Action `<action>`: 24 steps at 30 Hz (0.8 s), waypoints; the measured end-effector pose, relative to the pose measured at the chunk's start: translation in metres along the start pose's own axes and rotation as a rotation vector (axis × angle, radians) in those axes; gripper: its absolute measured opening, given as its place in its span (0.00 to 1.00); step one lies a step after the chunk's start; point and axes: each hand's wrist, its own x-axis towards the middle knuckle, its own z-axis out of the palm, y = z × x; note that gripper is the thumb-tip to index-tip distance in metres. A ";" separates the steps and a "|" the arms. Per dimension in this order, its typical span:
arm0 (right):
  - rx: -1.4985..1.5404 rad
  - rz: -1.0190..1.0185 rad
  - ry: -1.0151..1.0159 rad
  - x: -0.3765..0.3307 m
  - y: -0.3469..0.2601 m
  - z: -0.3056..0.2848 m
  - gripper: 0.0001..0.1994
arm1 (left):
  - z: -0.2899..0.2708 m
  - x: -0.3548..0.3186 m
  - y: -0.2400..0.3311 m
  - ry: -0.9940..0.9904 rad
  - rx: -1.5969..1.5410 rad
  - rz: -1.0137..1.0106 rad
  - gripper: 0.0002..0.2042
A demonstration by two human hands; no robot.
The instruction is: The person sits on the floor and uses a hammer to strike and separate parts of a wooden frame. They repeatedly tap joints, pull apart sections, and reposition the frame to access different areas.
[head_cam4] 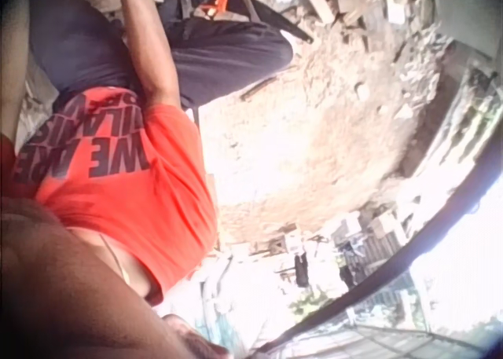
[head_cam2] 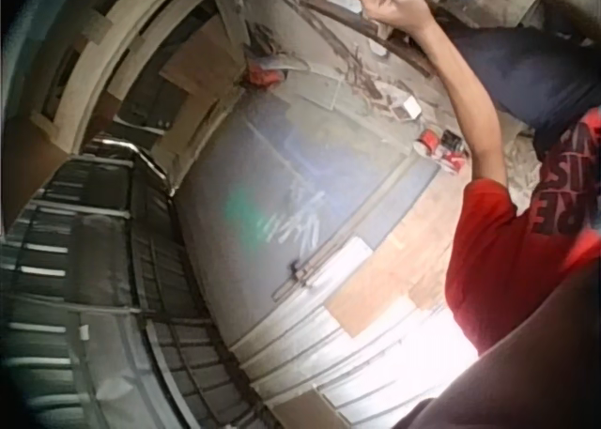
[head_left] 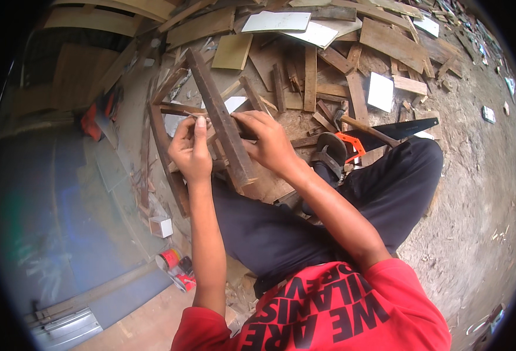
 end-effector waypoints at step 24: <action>0.096 0.538 -0.334 0.054 -0.061 0.009 0.35 | -0.009 0.011 0.011 0.121 -0.155 -0.329 0.10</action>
